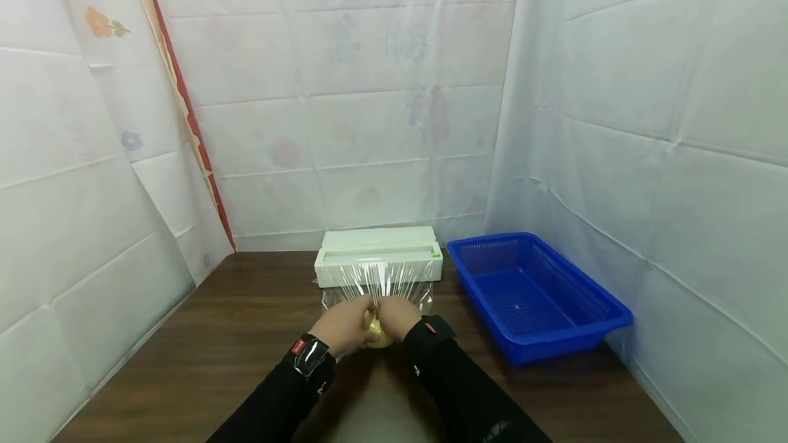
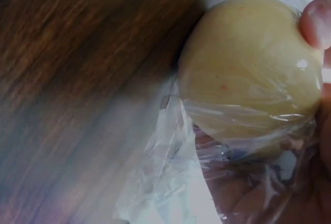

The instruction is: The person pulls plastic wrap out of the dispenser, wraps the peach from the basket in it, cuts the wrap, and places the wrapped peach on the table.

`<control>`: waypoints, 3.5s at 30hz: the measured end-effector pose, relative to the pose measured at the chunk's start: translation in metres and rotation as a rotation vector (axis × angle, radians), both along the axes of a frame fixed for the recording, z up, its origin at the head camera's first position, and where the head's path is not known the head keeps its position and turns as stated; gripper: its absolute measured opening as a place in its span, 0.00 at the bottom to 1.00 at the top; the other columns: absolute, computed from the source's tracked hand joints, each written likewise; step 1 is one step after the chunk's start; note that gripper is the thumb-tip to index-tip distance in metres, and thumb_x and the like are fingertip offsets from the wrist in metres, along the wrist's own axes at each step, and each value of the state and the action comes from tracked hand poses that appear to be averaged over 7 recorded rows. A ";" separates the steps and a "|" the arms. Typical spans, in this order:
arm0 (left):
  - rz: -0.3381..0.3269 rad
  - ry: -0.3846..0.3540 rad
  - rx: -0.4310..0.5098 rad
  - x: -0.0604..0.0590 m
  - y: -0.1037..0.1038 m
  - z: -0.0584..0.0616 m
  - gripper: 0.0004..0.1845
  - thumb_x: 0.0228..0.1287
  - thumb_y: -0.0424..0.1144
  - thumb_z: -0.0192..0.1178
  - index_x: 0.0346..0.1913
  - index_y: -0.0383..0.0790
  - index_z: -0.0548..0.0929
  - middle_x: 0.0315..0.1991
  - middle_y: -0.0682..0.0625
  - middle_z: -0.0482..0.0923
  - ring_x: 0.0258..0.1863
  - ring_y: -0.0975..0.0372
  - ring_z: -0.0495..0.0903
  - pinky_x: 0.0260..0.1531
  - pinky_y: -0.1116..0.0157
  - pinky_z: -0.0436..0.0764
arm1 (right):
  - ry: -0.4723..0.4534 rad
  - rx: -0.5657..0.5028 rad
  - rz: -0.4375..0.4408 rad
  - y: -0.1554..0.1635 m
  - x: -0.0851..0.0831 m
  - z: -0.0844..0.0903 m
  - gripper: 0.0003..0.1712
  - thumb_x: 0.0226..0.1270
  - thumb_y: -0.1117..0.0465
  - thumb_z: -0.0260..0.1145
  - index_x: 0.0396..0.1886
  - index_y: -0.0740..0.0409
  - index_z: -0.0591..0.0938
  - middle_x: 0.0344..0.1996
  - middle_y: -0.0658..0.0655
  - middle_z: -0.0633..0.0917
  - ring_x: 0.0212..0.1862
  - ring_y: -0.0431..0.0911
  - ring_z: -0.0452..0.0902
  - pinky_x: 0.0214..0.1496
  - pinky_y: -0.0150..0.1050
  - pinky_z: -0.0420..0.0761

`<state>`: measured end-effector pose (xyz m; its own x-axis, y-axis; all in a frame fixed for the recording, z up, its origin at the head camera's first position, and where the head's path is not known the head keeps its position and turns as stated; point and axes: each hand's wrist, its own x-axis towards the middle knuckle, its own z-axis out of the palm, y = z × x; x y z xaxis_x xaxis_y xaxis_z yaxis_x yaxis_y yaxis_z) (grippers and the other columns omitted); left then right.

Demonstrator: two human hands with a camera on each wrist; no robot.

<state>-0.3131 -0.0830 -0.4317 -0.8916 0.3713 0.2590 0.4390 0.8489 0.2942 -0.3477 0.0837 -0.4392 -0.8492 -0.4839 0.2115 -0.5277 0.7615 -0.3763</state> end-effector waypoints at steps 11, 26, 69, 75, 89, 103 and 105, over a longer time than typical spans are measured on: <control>-0.043 0.051 -0.041 -0.006 0.003 -0.005 0.23 0.47 0.56 0.83 0.45 0.53 0.89 0.47 0.51 0.84 0.49 0.53 0.81 0.43 0.55 0.83 | 0.013 0.002 0.038 0.004 -0.009 -0.009 0.16 0.83 0.62 0.55 0.31 0.57 0.81 0.32 0.57 0.87 0.37 0.51 0.83 0.44 0.49 0.82; -0.086 -0.069 -0.060 -0.034 0.007 0.019 0.16 0.51 0.42 0.76 0.19 0.47 0.78 0.21 0.57 0.77 0.22 0.64 0.74 0.28 0.63 0.77 | 0.500 0.075 -0.045 0.000 0.026 0.004 0.05 0.66 0.68 0.73 0.33 0.55 0.86 0.32 0.52 0.83 0.37 0.47 0.81 0.40 0.42 0.82; -0.096 0.235 -0.127 -0.017 0.004 0.012 0.08 0.63 0.33 0.71 0.26 0.43 0.87 0.27 0.50 0.83 0.30 0.59 0.82 0.35 0.56 0.84 | 0.051 0.145 0.083 -0.004 -0.034 0.041 0.17 0.62 0.66 0.78 0.24 0.53 0.77 0.23 0.46 0.73 0.29 0.43 0.66 0.35 0.38 0.69; -0.087 0.138 -0.115 -0.036 0.004 0.009 0.08 0.63 0.33 0.68 0.26 0.43 0.88 0.26 0.53 0.82 0.26 0.64 0.75 0.33 0.60 0.81 | 0.007 0.156 0.045 -0.003 -0.047 0.036 0.13 0.70 0.60 0.75 0.26 0.52 0.80 0.24 0.47 0.77 0.29 0.43 0.69 0.36 0.39 0.70; -0.110 0.109 -0.109 -0.051 0.008 0.014 0.20 0.59 0.39 0.76 0.16 0.47 0.76 0.19 0.58 0.72 0.21 0.65 0.69 0.25 0.66 0.73 | 0.003 0.141 0.101 0.002 -0.067 0.026 0.15 0.79 0.61 0.63 0.27 0.52 0.83 0.27 0.48 0.81 0.31 0.44 0.72 0.40 0.40 0.74; -0.064 0.089 -0.180 -0.076 0.022 0.012 0.11 0.40 0.41 0.86 0.25 0.49 0.91 0.33 0.54 0.86 0.39 0.60 0.84 0.48 0.63 0.85 | -0.024 -0.027 0.049 0.015 -0.080 0.009 0.13 0.82 0.54 0.61 0.48 0.55 0.88 0.48 0.57 0.91 0.54 0.54 0.87 0.60 0.53 0.83; -0.053 0.093 -0.173 -0.078 0.020 0.010 0.11 0.41 0.40 0.84 0.24 0.46 0.89 0.32 0.53 0.85 0.36 0.61 0.83 0.45 0.62 0.85 | -0.017 -0.058 0.034 0.012 -0.078 0.007 0.11 0.82 0.56 0.61 0.50 0.57 0.86 0.47 0.59 0.91 0.52 0.55 0.86 0.58 0.52 0.83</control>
